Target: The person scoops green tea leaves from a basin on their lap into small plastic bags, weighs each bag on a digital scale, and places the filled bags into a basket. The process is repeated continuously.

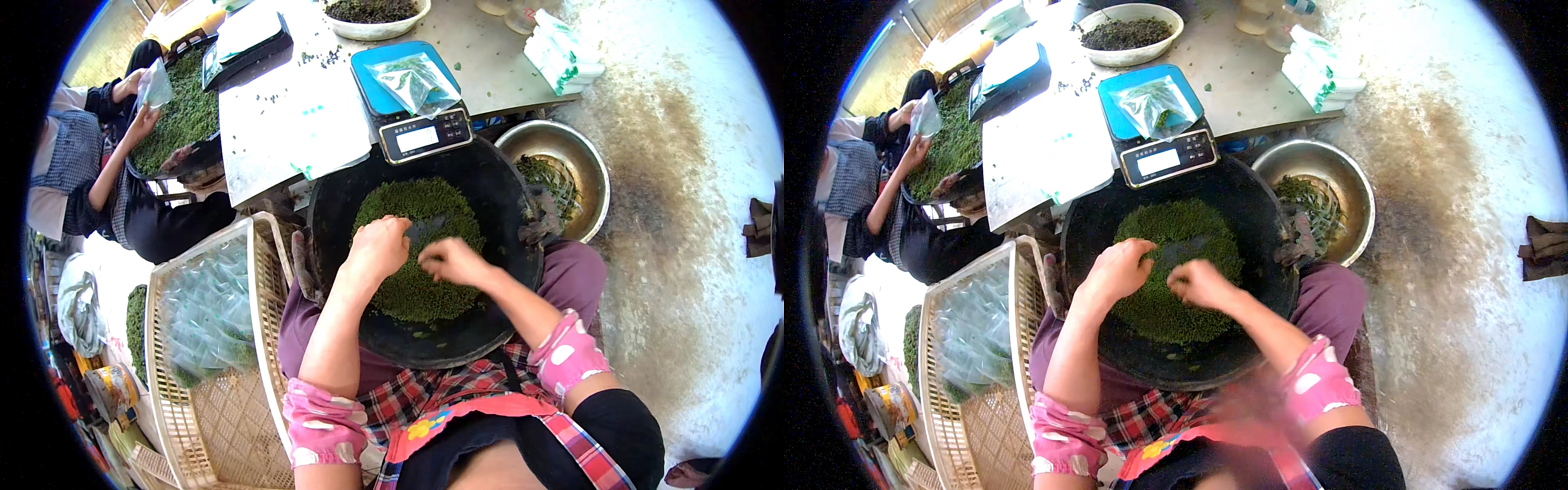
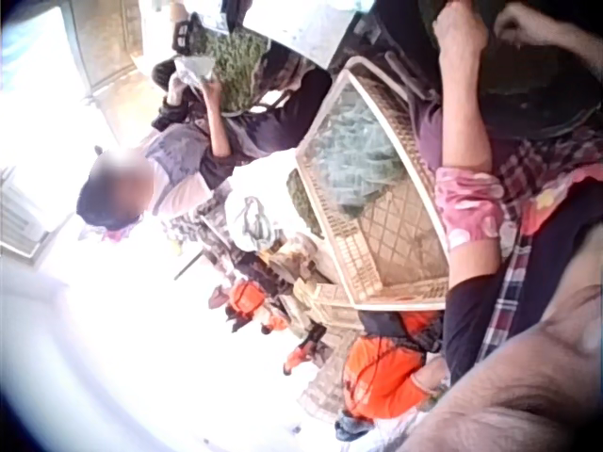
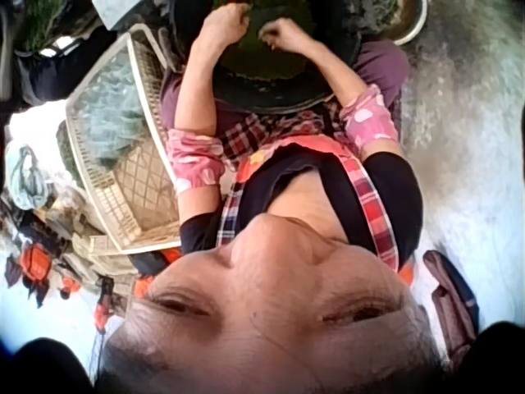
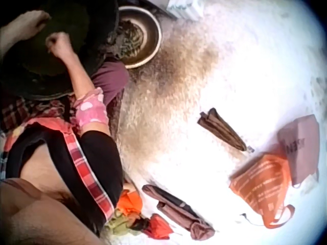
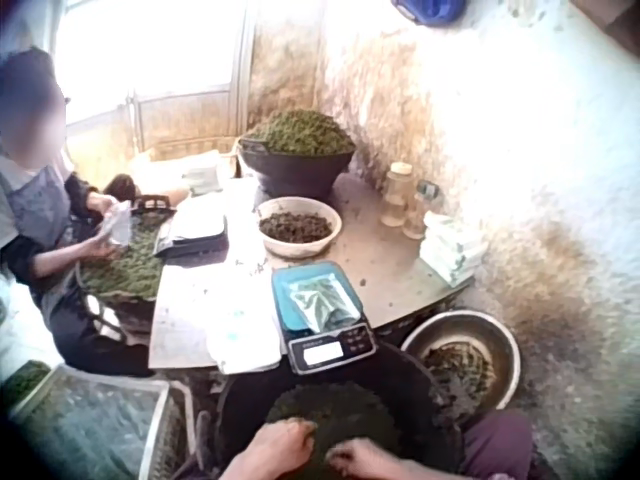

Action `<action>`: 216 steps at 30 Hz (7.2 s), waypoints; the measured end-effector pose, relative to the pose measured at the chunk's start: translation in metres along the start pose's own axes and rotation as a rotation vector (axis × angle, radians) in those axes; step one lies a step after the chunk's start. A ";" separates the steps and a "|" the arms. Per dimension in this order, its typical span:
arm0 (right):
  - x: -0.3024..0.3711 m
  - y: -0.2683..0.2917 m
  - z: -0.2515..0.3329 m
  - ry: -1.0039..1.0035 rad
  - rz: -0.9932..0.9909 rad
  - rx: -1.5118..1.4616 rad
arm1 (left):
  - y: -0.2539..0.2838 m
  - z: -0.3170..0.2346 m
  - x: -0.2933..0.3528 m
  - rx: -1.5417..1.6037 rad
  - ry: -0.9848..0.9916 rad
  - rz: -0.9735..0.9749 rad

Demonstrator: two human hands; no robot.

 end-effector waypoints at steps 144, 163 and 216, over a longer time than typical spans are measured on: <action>0.008 0.063 0.042 0.232 -0.338 0.376 | -0.034 0.007 -0.005 -0.356 -0.034 -0.043; -0.087 0.190 0.186 0.665 -0.680 0.863 | 0.065 -0.042 0.027 0.235 -0.322 -0.715; -0.040 -0.057 0.344 0.991 0.116 0.252 | 0.089 0.242 0.290 0.464 0.500 -0.798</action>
Point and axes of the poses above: each hand's wrist, its own x-axis away from the middle knuckle, its own y-axis out of the back of the hand, z = x × y, the point moved 9 cm from there along -x, towards the middle knuckle, and after that the axes turned 14 degrees about y, right-handed, at the moved point
